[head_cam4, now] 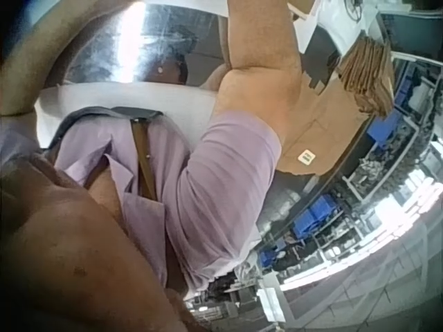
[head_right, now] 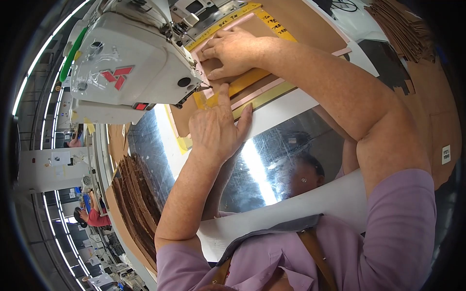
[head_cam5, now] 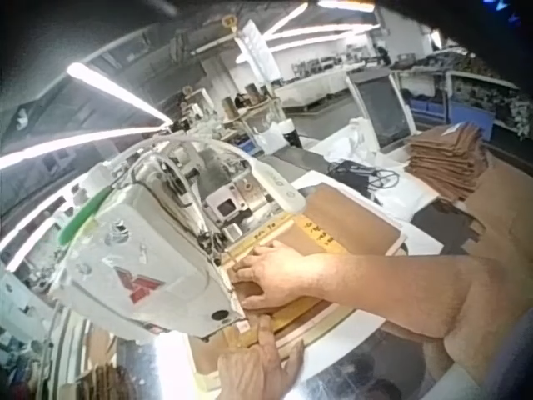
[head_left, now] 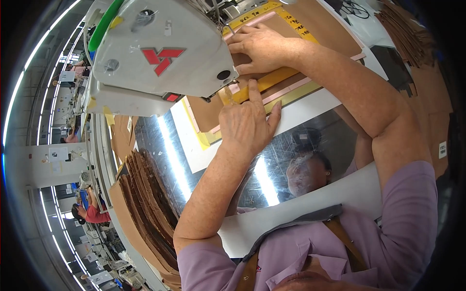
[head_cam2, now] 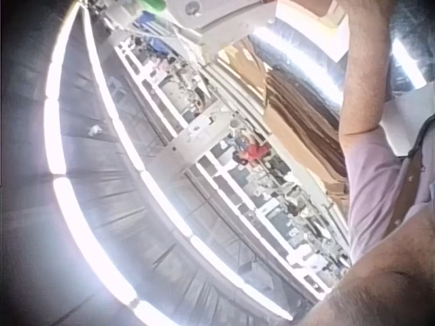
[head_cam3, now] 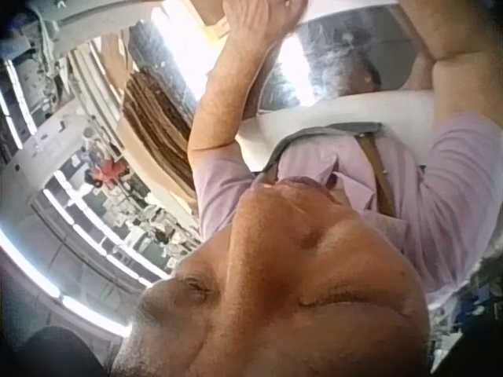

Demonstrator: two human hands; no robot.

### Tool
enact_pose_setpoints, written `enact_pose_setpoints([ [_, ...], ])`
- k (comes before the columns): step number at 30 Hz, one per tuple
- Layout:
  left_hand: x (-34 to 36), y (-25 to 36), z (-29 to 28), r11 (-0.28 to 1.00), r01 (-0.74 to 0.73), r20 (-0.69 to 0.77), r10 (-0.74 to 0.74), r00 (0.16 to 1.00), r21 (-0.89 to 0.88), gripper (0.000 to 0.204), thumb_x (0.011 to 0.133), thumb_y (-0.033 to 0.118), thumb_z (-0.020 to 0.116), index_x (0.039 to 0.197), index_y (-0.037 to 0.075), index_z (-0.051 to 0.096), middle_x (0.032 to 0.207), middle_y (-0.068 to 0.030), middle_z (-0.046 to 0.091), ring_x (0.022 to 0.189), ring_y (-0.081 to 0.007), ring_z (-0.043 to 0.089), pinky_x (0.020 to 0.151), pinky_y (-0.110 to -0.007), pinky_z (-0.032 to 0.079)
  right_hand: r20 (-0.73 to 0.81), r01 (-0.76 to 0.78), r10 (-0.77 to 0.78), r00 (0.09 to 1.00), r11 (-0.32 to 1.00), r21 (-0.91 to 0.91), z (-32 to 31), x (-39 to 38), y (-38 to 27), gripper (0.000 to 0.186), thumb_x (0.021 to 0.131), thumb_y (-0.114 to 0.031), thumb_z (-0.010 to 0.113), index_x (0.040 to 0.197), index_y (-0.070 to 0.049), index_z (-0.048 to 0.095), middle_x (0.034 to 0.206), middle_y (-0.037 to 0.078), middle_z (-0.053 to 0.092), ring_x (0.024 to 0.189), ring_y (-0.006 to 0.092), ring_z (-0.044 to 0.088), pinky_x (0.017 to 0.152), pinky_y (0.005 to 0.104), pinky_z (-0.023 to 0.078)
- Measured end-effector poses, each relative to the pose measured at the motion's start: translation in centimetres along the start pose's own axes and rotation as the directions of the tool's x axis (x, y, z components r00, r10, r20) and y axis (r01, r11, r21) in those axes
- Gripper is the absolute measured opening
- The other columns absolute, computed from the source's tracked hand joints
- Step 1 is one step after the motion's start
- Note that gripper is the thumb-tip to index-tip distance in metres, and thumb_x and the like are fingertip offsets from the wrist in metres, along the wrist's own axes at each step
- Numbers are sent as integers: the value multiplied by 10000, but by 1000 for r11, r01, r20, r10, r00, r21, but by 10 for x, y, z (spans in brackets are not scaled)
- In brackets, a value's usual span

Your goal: Sewing rectangular leather patches onto larger brown fabric panels using an automated sewing machine.

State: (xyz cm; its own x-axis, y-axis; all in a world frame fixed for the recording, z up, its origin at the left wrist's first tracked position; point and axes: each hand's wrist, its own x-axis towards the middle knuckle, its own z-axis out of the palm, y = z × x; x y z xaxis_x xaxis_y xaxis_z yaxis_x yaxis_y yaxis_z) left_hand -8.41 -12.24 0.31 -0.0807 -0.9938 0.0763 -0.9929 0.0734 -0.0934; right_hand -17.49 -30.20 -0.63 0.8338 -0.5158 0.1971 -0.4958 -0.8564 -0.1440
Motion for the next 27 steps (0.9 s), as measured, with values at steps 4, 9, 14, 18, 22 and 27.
enact_pose_setpoints([
  [4, 7, 5, 0, 999, -6, -17, 7, 1000, 31, 714, 987, 498, 483, 1346, -116, 543, 582, -124, 630, 525, -273, 651, 528, -402, 488, -18, 41, -40, 999, 998, 45, -5, 0, 0, 590, 858, -453, 672, 1346, -123, 635, 1453, 83, 546, 1376, 274, 449, 1178, 457, 328],
  [9, 5, 5, -2, 1000, 14, -2, -14, 1000, -15, 721, 994, 491, 470, 1387, -112, 503, 614, -111, 666, 550, -268, 662, 574, -398, 501, 26, 27, -27, 999, 1000, 17, -7, 0, 2, 599, 859, -467, 678, 1332, -101, 644, 1439, 81, 560, 1363, 279, 461, 1175, 461, 335],
  [14, 2, 7, -1, 999, 28, -54, -30, 998, -38, 730, 983, 508, 483, 1368, -110, 519, 590, -93, 646, 539, -258, 662, 560, -399, 495, 6, 30, -31, 1000, 996, 85, -8, 4, 5, 616, 853, -504, 691, 1333, -119, 654, 1416, 67, 585, 1344, 276, 479, 1147, 459, 361],
  [18, 3, 6, 0, 999, 25, -69, -24, 997, 21, 724, 979, 502, 495, 1340, -124, 539, 549, -87, 616, 485, -244, 637, 530, -385, 480, 50, 19, -24, 998, 994, 104, -12, 7, 3, 643, 816, -563, 716, 1333, -184, 670, 1410, 48, 594, 1325, 257, 491, 1111, 455, 370],
  [22, 3, 5, 4, 1000, -24, -138, 26, 990, 14, 733, 974, 488, 520, 1315, -160, 534, 515, -83, 597, 444, -237, 615, 509, -366, 477, 24, 11, -13, 1000, 994, 107, -12, 7, 3, 698, 767, -578, 743, 1325, -165, 676, 1415, 23, 591, 1332, 231, 476, 1105, 456, 363],
  [27, 5, 7, 3, 1000, -6, -134, 9, 991, 24, 752, 963, 501, 525, 1321, -161, 517, 529, -119, 611, 461, -275, 635, 511, -386, 502, 80, -32, 24, 997, 995, 98, -14, 8, 0, 706, 744, -540, 755, 1332, -157, 672, 1381, 23, 612, 1310, 219, 488, 1091, 422, 388],
])
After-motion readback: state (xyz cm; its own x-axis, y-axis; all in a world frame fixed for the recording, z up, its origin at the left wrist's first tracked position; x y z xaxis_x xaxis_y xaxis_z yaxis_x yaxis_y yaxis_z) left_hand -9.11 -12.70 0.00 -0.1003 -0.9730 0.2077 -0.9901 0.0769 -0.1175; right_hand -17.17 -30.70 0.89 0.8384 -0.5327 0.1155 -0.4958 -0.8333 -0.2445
